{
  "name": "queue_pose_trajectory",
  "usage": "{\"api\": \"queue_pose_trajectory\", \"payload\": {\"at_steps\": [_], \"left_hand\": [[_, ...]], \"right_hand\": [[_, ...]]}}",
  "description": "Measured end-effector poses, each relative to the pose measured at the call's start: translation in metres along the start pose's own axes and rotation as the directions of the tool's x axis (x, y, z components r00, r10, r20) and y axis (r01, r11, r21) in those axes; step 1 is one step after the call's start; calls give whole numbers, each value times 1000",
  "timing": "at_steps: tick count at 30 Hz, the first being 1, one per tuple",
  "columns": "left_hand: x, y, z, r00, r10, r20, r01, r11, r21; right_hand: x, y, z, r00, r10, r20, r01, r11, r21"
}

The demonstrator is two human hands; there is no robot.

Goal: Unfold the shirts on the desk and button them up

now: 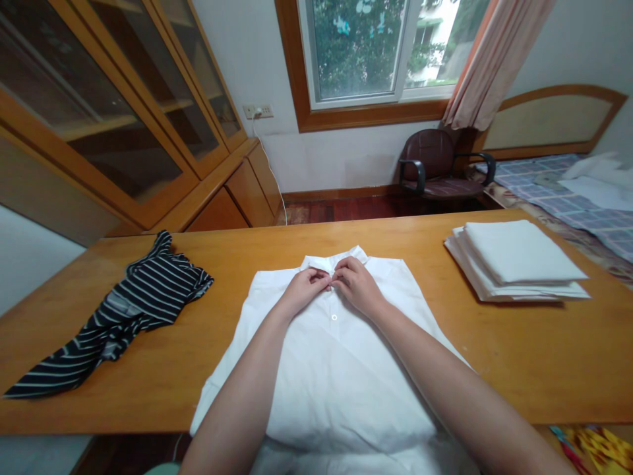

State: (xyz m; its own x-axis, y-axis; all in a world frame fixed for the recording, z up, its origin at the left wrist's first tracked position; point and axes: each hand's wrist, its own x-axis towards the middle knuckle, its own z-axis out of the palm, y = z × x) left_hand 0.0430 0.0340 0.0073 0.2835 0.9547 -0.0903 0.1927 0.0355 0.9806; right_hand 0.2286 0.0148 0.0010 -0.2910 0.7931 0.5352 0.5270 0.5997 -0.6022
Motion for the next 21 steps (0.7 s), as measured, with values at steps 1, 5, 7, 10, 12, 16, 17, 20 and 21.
{"api": "queue_pose_trajectory", "payload": {"at_steps": [1, 5, 7, 10, 12, 16, 17, 20, 21], "left_hand": [[0, -1, 0, 1000, 8, 3, -8, 1000, 1], [1, -4, 1, 1000, 2, 21, 0, 997, -76], [2, -4, 1, 1000, -12, 24, 15, 992, -124], [1, -1, 2, 1000, -23, 17, 26, 985, -168], [0, 2, 3, 999, -30, 17, 32, 981, -191], [-1, 5, 2, 998, -55, 30, 61, 968, -244], [-2, 6, 2, 997, -65, 32, 71, 963, -262], [-2, 8, 1, 995, -93, 43, 102, 951, -292], [-2, 8, 0, 994, -98, 48, 108, 950, -292]], "right_hand": [[0, 0, 0, 1000, -3, -2, 3, 1000, 0], [0, 3, 1, 1000, 0, -17, 0, 1000, 12], [0, 4, 2, 999, 12, -40, -10, 999, 32], [1, 8, 5, 996, 14, -89, -6, 996, 85], [2, 10, 6, 993, 9, -115, 5, 993, 117], [3, 10, 6, 991, -13, -136, 29, 992, 122], [3, 9, 6, 991, -20, -135, 36, 992, 118], [3, 5, 3, 992, -32, -125, 45, 994, 103], [2, 3, 2, 992, -33, -124, 45, 994, 96]]}}
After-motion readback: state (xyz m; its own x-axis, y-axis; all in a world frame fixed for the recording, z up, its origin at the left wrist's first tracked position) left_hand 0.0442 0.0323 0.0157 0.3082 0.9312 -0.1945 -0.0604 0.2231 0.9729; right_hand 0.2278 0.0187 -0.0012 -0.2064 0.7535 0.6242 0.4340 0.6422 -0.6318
